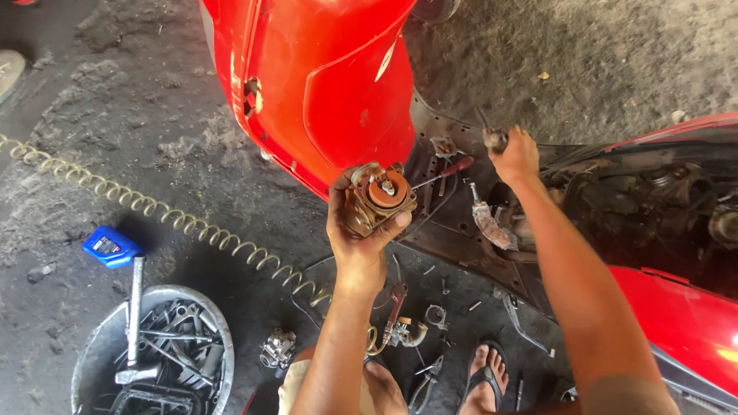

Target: The person disassembles a scooter carburetor using a screwdriver and wrench, removes the float and needle, and cleans the components with a spray can. They then reassemble the parts and place the carburetor back into the scooter.

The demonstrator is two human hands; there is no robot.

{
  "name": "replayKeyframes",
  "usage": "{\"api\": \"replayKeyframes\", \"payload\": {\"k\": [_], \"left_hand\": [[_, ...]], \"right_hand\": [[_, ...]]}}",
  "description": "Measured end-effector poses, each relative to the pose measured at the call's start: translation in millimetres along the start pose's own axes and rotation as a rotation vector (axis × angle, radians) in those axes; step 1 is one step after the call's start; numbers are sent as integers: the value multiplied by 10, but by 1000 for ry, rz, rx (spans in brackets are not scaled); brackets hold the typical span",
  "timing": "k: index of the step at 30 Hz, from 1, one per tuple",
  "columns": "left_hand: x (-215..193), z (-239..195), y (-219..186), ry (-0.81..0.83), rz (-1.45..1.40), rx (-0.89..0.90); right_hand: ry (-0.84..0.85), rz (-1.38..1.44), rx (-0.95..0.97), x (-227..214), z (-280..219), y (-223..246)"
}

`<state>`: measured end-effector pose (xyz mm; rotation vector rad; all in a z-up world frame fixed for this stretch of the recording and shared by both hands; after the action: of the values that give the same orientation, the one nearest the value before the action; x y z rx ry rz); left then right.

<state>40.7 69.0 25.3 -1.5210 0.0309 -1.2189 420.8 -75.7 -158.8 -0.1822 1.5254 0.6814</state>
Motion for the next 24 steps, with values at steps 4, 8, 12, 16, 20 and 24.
{"api": "replayKeyframes", "payload": {"k": [4,8,12,16,20,24], "left_hand": [[40,-12,96,95,-4,-12],[168,-102,262,189,21,-74],[354,-262,449,300,71,-151],[476,-440,520,391,132,-183],[553,-550,573,456,204,-168],[644,-589,604,505,286,-85]], "right_hand": [[-1,253,-4,-996,-468,488],[98,634,-156,-1722,-1045,798],[145,758,-174,-2303,-1685,995],[124,842,-168,-2469,-2276,1113],[137,1084,-280,-2476,-2509,1107],[125,1157,-253,-2373,-2598,955]]}}
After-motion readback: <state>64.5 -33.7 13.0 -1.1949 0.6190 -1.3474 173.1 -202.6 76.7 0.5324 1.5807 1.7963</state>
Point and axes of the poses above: each hand's wrist, its own z-axis towards the middle knuckle, its own x-axis out of the palm, y = z × x, the point moved 6 cm from there along z, towards the middle knuckle, and after that the axes turned 5 degrees about y, right-handed, at the moved point
